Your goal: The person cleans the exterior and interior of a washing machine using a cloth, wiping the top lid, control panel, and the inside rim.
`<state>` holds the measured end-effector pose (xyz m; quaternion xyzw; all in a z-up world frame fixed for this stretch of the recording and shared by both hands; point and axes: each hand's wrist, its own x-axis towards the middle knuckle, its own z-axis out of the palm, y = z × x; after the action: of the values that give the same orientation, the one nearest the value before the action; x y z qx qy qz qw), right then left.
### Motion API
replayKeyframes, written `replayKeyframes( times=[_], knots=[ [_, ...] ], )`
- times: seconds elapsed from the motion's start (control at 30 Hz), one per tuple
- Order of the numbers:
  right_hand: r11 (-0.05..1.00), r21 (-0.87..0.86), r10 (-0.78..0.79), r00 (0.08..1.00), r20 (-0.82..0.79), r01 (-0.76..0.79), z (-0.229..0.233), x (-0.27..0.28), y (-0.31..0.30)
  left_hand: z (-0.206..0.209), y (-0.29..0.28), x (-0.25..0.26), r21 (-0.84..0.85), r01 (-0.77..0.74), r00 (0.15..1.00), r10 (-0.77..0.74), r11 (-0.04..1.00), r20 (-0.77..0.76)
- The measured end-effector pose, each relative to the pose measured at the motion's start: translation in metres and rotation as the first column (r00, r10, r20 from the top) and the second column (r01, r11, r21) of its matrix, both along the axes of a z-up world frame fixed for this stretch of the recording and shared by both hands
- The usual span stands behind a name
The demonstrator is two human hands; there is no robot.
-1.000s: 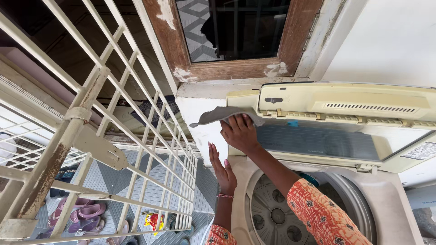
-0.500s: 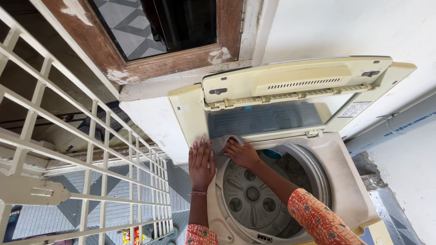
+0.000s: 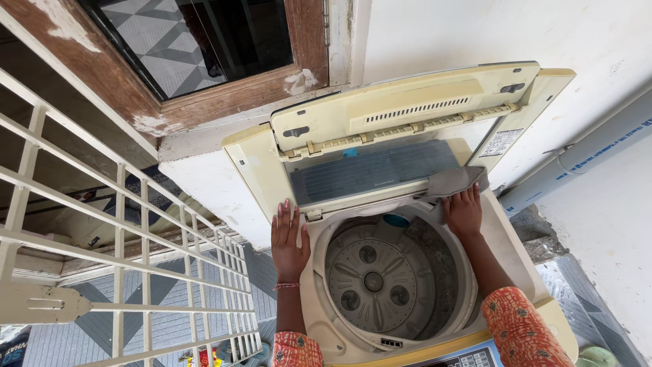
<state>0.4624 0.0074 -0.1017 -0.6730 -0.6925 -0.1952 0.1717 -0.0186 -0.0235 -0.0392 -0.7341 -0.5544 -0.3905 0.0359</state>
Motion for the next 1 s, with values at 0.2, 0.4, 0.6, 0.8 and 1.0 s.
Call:
replayKeyframes(
  times=[0.2,0.4,0.6,0.8,1.0],
  knots=[
    [0.997,-0.014,0.064,0.938,-0.341,-0.073,-0.027,-0.064,-0.001,0.004,-0.007,-0.006,0.166,0.015,0.984,-0.044,0.986,0.172],
    [0.953,-0.083,0.278,0.948,-0.153,-0.292,-0.030,-0.181,0.006,0.010,-0.010,-0.003,0.147,0.029,0.985,-0.054,0.989,0.166],
    [0.814,-0.030,0.579,0.814,-0.051,-0.581,0.011,-0.306,0.016,0.010,-0.011,-0.006,0.107,0.034,0.978,-0.055,0.994,0.200],
    [0.816,0.189,0.530,0.837,0.135,-0.546,0.081,-0.338,0.080,0.005,-0.011,-0.007,0.109,0.031,0.983,-0.050,0.994,0.176],
    [0.576,0.448,0.632,0.720,0.288,-0.684,0.126,-0.262,0.111,-0.004,-0.003,-0.004,0.092,0.054,0.998,-0.055,0.994,0.007]
  ],
)
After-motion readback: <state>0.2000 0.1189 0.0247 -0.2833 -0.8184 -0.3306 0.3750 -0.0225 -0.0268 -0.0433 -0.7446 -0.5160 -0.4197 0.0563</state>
